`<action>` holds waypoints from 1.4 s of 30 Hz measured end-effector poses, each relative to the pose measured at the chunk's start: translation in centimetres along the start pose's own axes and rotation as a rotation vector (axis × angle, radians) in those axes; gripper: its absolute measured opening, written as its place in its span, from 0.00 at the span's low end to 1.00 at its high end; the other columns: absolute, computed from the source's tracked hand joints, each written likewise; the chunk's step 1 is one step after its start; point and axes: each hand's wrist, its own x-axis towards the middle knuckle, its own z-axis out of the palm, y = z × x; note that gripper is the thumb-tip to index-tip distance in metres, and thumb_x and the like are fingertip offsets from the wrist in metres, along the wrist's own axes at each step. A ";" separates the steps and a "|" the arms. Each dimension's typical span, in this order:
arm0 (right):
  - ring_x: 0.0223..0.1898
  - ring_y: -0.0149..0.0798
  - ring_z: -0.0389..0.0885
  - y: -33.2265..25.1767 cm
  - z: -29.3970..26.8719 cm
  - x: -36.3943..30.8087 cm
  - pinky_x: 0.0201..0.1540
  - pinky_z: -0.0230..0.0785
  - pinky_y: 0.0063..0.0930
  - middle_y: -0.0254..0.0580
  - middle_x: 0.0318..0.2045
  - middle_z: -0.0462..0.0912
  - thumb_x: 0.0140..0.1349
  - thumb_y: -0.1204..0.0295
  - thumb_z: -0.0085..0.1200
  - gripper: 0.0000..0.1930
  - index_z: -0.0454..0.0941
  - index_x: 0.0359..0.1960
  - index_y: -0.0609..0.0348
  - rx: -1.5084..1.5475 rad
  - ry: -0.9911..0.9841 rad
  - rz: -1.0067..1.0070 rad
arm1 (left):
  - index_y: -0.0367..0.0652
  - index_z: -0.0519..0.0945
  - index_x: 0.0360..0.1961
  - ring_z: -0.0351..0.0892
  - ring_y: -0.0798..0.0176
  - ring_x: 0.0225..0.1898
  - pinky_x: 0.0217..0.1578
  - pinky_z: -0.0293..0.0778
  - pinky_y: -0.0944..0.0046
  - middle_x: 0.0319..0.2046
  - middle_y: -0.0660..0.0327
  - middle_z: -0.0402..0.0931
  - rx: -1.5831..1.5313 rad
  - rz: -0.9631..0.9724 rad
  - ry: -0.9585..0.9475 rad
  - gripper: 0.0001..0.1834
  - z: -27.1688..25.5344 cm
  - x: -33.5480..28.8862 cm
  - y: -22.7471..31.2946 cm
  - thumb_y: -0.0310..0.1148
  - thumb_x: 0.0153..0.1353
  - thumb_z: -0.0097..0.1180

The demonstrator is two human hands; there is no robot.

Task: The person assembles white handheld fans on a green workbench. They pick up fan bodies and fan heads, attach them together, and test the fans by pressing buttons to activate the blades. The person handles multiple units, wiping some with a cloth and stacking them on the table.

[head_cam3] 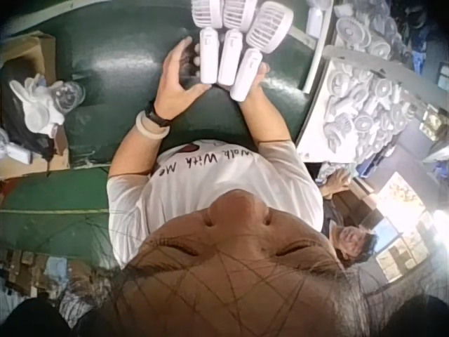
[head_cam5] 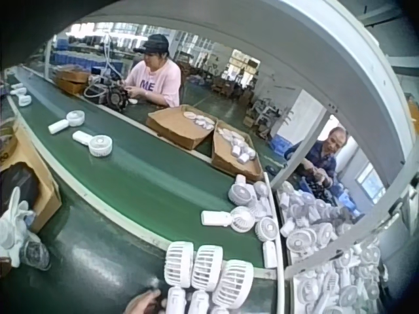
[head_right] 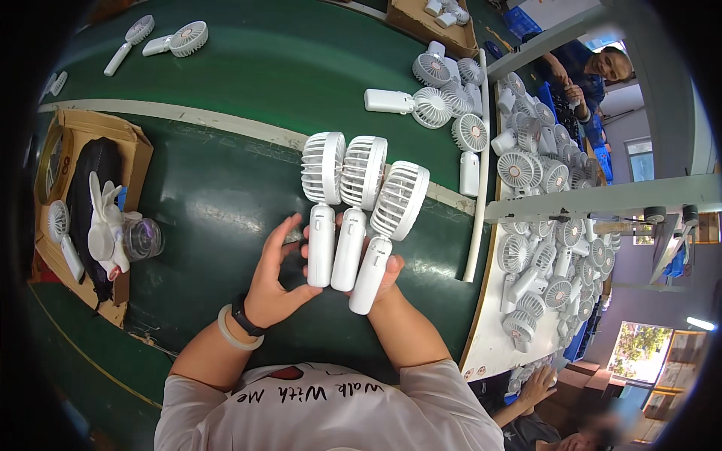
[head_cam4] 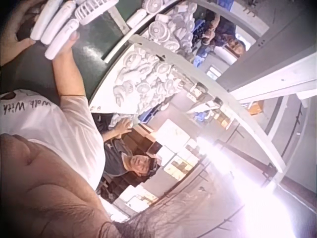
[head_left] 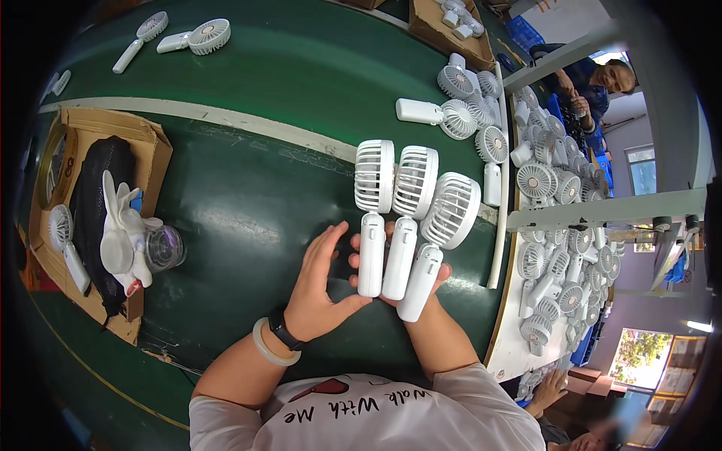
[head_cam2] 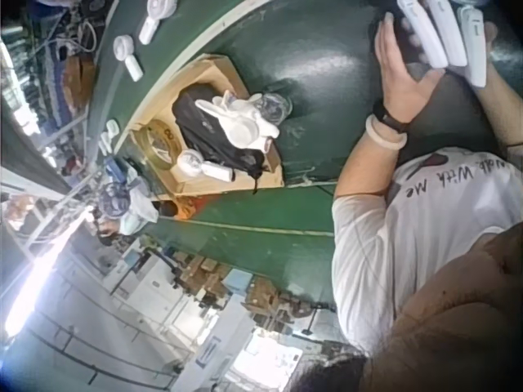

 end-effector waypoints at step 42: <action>0.42 0.42 0.77 -21.7 5.6 -37.2 0.40 0.72 0.46 0.39 0.42 0.77 0.52 0.54 0.57 0.23 0.71 0.47 0.51 -0.439 1.083 -1.441 | 0.34 0.77 0.37 0.74 0.67 0.39 0.39 0.72 0.70 0.44 0.55 0.73 -0.054 -0.020 -0.245 0.08 2.0 -0.5 -1.0 0.17 0.59 0.46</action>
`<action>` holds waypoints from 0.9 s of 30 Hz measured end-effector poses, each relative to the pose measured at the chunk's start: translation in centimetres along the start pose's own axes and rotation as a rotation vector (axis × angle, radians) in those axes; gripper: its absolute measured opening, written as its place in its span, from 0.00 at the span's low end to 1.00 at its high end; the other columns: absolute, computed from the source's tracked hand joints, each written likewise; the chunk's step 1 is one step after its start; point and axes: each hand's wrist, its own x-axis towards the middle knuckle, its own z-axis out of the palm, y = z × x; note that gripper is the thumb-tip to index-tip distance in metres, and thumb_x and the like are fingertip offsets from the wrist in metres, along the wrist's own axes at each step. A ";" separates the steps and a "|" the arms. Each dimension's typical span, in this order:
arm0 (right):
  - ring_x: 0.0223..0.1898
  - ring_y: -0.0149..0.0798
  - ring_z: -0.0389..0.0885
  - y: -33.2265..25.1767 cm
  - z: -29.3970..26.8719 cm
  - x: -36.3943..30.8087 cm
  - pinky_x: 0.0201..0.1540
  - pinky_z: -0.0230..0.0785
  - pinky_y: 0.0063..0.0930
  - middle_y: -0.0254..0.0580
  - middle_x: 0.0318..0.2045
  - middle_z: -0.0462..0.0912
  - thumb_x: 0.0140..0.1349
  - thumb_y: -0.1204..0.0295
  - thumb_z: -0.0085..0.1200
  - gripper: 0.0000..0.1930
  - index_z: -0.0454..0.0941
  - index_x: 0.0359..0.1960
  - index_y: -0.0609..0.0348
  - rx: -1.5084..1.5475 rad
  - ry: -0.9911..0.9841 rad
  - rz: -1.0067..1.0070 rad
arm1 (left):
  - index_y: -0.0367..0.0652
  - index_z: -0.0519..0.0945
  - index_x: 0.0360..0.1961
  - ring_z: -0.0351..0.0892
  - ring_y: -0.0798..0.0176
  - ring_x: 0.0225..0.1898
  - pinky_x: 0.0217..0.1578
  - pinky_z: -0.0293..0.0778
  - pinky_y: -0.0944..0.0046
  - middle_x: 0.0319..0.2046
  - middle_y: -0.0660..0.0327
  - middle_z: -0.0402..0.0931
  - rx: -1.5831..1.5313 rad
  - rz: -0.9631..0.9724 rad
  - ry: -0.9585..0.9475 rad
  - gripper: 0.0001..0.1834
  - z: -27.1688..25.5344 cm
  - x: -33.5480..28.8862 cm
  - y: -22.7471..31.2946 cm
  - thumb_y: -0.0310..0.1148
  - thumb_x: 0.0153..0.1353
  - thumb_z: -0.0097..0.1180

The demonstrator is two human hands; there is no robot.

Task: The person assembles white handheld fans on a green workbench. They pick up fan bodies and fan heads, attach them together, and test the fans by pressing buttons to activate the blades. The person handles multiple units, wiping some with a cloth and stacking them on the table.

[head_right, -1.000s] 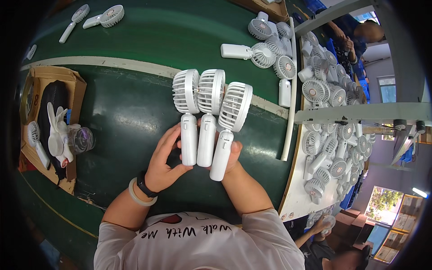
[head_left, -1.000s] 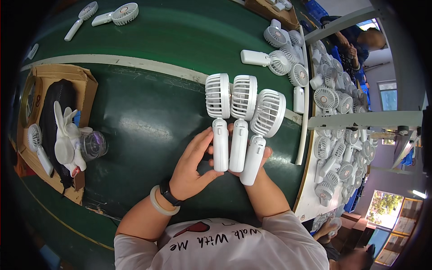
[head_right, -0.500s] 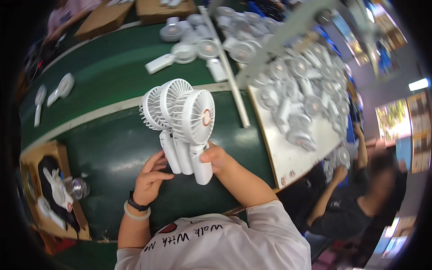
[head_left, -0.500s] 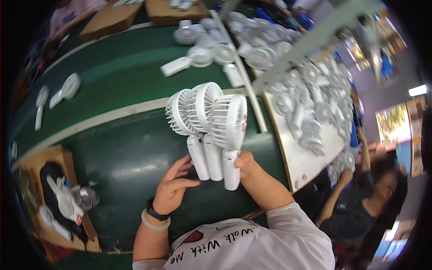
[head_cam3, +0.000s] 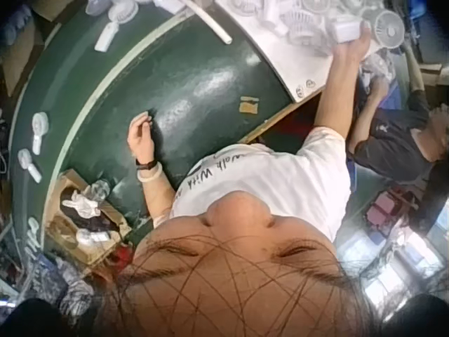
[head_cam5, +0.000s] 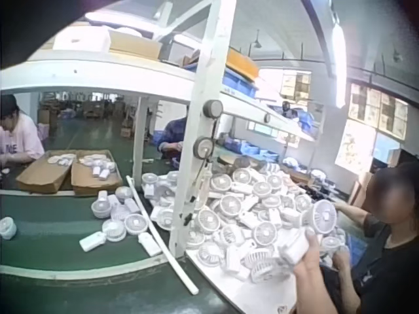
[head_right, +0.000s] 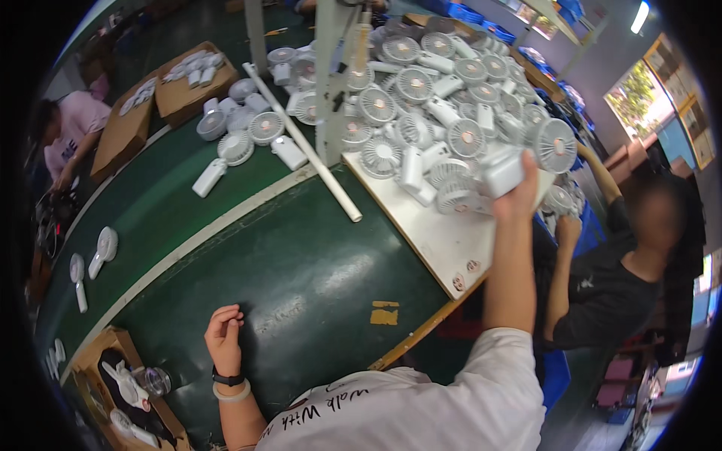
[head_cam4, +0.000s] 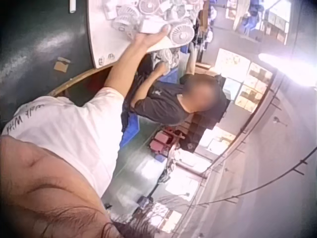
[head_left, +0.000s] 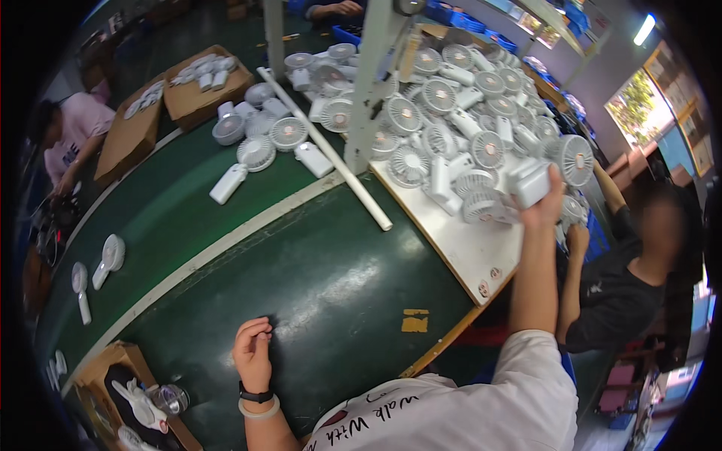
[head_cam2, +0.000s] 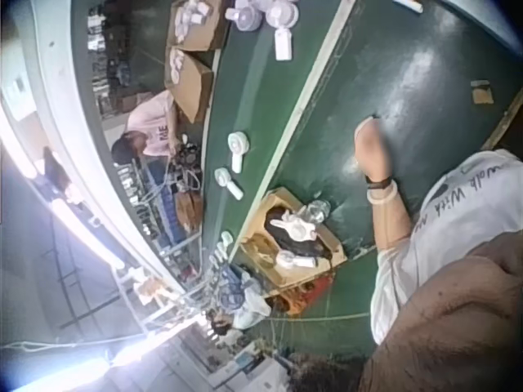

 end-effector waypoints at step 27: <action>0.43 0.33 0.74 3.7 13.2 -5.9 0.46 0.66 0.25 0.44 0.42 0.76 0.58 0.80 0.48 0.11 0.73 0.43 0.67 -0.895 -0.524 -0.608 | 0.54 0.72 0.53 0.54 0.41 0.61 0.59 0.52 0.39 0.60 0.54 0.59 1.059 0.165 -0.343 0.27 1.6 3.9 2.7 0.33 0.48 0.61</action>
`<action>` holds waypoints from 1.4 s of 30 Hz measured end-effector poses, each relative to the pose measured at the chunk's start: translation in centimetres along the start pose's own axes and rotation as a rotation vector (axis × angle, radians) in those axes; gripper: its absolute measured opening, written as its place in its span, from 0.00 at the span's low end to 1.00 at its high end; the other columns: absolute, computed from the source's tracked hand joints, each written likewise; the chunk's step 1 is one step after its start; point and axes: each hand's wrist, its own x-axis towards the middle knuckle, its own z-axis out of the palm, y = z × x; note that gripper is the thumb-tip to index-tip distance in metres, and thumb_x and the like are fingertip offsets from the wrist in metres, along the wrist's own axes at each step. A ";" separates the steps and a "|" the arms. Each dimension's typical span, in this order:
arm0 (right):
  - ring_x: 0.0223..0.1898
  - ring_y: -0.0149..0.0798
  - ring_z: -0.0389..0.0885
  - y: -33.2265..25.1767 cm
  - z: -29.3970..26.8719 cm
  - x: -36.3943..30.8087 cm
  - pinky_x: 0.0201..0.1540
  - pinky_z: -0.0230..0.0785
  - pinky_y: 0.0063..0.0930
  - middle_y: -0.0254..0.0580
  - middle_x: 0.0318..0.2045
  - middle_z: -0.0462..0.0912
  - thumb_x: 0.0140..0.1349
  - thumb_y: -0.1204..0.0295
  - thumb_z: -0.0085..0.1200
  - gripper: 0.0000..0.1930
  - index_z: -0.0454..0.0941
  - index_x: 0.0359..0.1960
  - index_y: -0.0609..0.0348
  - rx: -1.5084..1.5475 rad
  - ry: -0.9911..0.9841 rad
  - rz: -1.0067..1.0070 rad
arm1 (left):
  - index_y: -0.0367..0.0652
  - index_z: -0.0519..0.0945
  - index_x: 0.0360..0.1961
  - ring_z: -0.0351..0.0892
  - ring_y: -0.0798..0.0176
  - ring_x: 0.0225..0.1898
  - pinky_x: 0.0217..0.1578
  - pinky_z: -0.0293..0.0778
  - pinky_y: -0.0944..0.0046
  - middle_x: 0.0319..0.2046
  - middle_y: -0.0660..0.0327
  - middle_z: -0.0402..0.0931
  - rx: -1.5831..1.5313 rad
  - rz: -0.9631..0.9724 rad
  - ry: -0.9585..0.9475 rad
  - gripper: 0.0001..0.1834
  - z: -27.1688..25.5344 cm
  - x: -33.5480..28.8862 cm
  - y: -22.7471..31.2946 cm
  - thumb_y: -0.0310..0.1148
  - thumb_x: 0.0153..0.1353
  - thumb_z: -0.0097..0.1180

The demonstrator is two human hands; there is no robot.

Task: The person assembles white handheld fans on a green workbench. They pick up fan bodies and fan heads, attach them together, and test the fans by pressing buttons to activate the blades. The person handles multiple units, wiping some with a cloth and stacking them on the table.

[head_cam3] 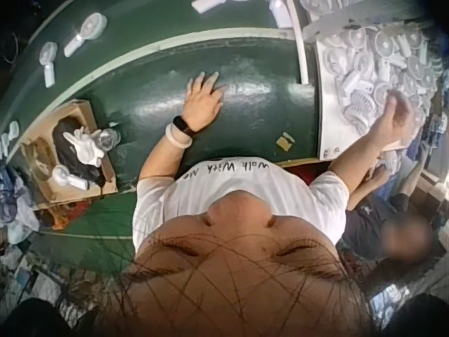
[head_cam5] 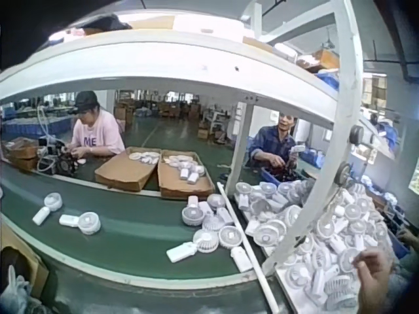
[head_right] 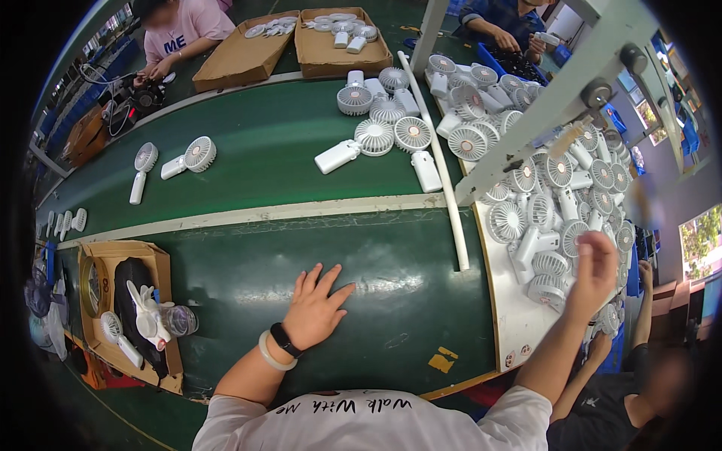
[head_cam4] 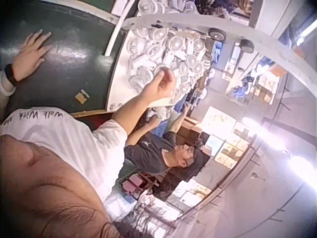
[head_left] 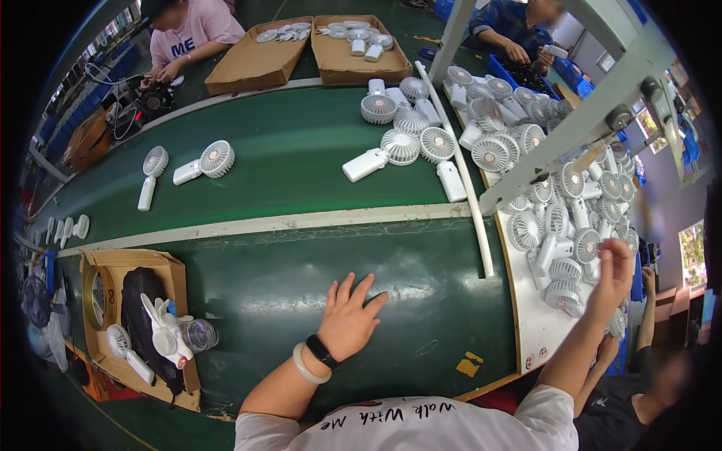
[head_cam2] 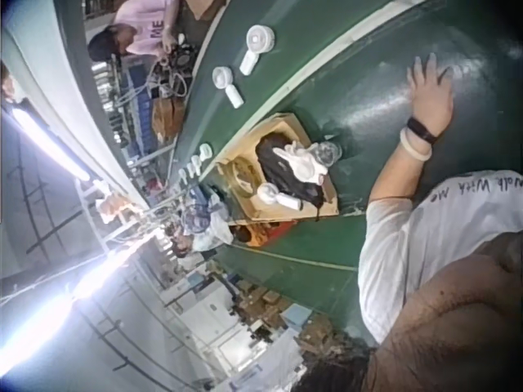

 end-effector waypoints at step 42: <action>0.51 0.51 0.71 1.6 36.2 1.7 0.54 0.64 0.39 0.51 0.46 0.75 0.50 0.74 0.56 0.16 0.74 0.43 0.60 -0.016 -0.628 -0.464 | 0.46 0.46 0.65 0.72 0.65 0.35 0.27 0.72 0.68 0.44 0.55 0.67 -1.545 -0.317 0.037 0.28 1.6 0.1 -4.6 0.44 0.69 0.35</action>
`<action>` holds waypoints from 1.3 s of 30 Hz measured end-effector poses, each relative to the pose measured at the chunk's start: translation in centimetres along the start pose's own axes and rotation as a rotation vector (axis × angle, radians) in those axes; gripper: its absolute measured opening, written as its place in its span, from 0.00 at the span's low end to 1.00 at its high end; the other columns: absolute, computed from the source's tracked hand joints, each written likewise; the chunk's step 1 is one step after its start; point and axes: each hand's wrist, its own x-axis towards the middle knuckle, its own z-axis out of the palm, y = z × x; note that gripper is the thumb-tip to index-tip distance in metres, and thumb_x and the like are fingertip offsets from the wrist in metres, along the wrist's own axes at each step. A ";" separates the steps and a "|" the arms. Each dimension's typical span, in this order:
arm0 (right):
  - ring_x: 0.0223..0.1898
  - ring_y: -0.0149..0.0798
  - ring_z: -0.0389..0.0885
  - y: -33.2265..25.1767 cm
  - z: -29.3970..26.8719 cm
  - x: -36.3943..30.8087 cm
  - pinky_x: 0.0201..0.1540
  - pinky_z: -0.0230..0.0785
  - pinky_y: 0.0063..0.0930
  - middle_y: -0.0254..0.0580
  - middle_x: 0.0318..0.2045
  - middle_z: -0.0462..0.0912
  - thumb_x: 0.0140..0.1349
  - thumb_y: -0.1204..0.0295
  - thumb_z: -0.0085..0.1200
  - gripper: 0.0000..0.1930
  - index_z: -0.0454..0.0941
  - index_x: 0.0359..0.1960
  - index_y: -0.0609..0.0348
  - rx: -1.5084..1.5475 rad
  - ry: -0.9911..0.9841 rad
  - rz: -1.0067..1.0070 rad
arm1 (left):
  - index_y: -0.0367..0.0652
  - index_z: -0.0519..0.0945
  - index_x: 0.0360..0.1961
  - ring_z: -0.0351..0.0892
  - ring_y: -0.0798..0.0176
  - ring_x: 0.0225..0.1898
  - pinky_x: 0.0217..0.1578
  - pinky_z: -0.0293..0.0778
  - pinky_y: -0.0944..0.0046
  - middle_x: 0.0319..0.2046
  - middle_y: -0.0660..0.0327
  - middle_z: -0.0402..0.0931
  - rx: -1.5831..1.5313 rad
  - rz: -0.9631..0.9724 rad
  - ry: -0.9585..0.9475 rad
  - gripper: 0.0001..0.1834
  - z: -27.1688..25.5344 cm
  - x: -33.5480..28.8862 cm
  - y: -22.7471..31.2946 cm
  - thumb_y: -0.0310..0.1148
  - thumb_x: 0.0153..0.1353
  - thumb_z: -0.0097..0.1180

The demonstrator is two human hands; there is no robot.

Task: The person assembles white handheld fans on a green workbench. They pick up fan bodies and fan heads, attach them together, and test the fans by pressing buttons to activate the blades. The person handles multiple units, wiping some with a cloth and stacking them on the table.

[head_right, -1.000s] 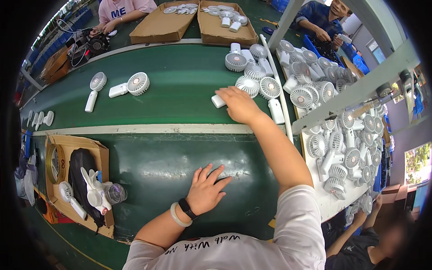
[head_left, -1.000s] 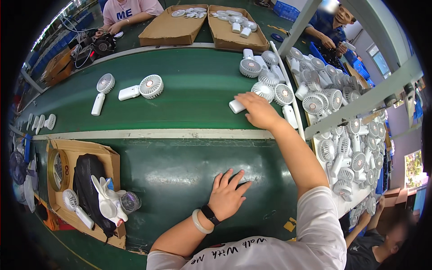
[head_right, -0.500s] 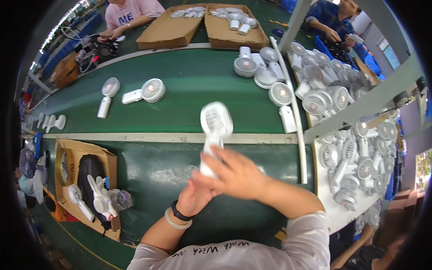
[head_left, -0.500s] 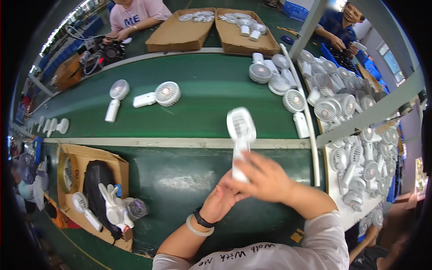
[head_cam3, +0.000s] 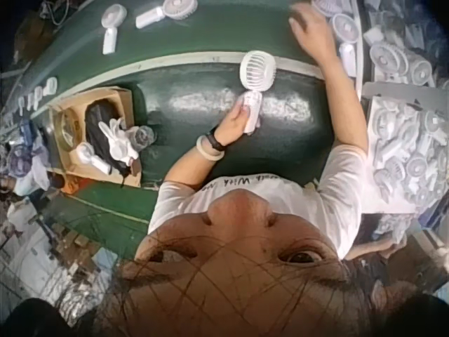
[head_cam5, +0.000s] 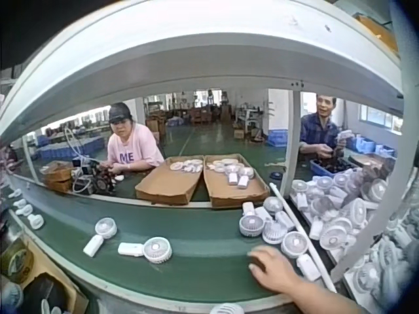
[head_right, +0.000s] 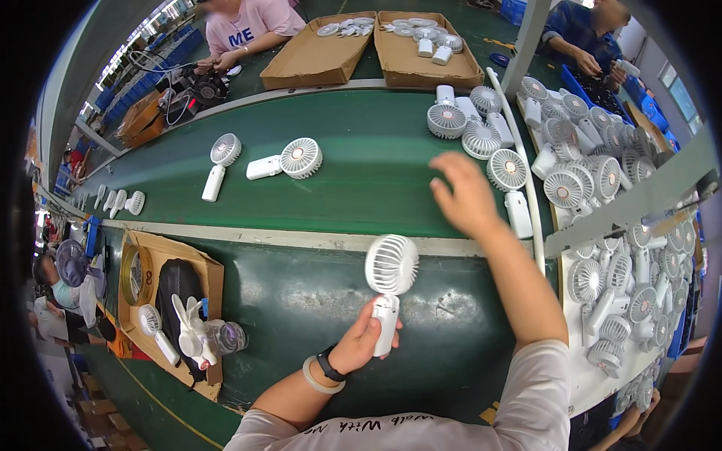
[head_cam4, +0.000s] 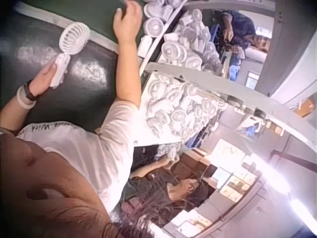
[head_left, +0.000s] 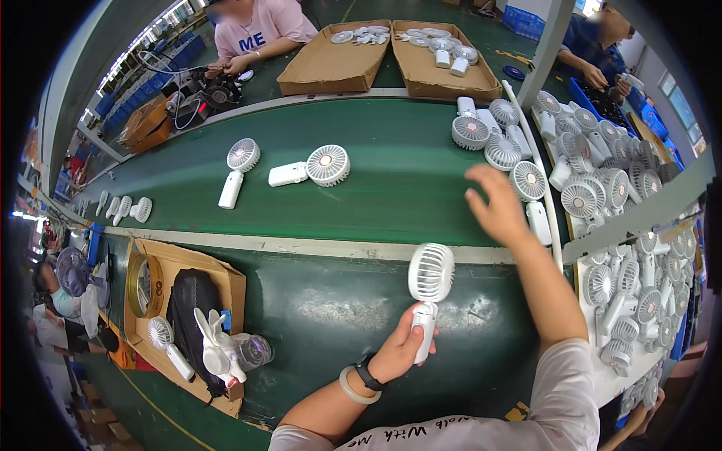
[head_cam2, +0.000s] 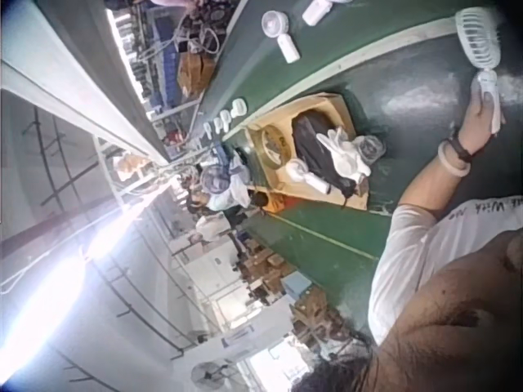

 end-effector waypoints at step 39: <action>0.34 0.46 0.78 -4.4 -2.3 -9.4 0.39 0.71 0.34 0.52 0.37 0.77 0.61 0.62 0.50 0.23 0.67 0.52 0.68 0.500 -0.148 0.629 | 0.46 0.53 0.65 0.72 0.52 0.50 0.48 0.71 0.49 0.55 0.47 0.65 -0.885 0.180 -0.176 0.30 -0.3 3.7 3.8 0.45 0.66 0.42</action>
